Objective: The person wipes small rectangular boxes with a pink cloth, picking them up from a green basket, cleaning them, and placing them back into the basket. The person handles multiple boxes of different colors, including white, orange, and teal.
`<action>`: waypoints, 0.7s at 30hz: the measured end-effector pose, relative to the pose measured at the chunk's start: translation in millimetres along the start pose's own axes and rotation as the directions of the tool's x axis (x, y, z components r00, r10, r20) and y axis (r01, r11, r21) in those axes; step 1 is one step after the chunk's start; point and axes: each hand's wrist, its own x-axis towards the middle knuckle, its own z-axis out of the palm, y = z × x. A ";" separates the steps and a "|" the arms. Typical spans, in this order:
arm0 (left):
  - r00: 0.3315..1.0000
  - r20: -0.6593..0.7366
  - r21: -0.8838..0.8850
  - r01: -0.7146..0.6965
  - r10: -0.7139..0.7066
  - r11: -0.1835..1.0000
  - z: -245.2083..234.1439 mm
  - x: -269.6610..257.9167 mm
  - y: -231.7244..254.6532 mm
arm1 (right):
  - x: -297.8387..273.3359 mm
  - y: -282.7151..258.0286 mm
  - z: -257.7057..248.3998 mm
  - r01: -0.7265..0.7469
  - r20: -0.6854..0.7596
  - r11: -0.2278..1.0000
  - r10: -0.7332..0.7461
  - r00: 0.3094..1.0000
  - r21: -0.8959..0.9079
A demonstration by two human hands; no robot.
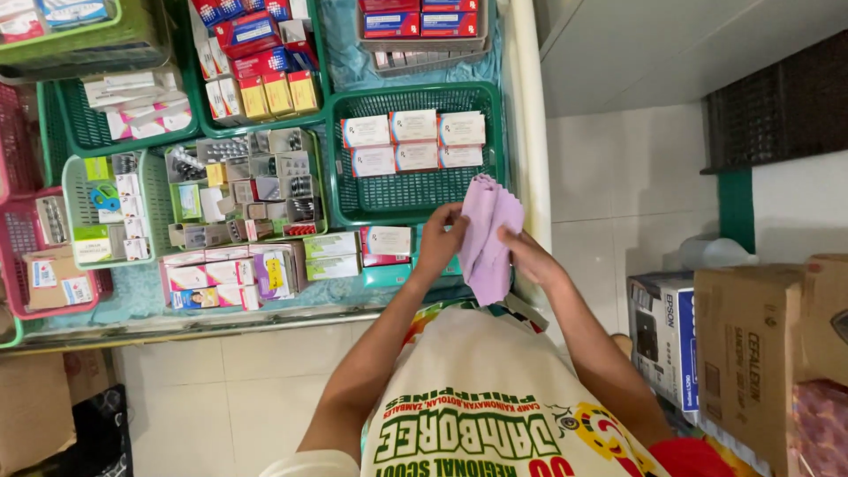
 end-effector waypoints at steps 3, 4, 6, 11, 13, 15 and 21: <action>0.977 0.084 -0.170 0.207 -0.195 0.963 0.9 -7.8 29.4 | 0.8 15.3 -8.4 0.083 0.054 0.984 -0.075 0.996 -0.156; 0.956 0.176 -0.217 0.270 -0.235 0.938 1.2 -10.2 48.2 | 1.2 18.4 -9.5 0.123 0.119 0.906 -0.081 0.990 -0.406; 0.923 0.269 -0.257 0.345 -0.277 0.903 8.6 -17.2 48.2 | -11.2 21.3 -3.9 0.158 0.179 0.764 -0.057 0.982 -0.625; 0.792 0.315 -0.778 0.531 -0.523 0.337 9.8 -13.1 37.9 | -66.9 -39.5 43.2 0.407 0.252 0.572 -0.332 0.909 -0.713; 0.816 0.388 -0.839 0.505 -0.430 0.202 -2.3 -9.5 35.3 | -70.0 -33.7 34.5 0.463 0.217 0.607 -0.436 0.874 -0.646; 0.835 0.445 -0.872 0.486 -0.325 0.055 -10.9 -9.8 25.1 | -78.0 -39.0 29.5 0.519 0.169 0.632 -0.529 0.832 -0.575; 0.911 0.401 -0.909 0.409 -0.101 0.080 -20.1 -27.0 22.0 | -83.2 -61.9 13.5 0.314 -0.259 0.928 -0.359 0.897 -0.199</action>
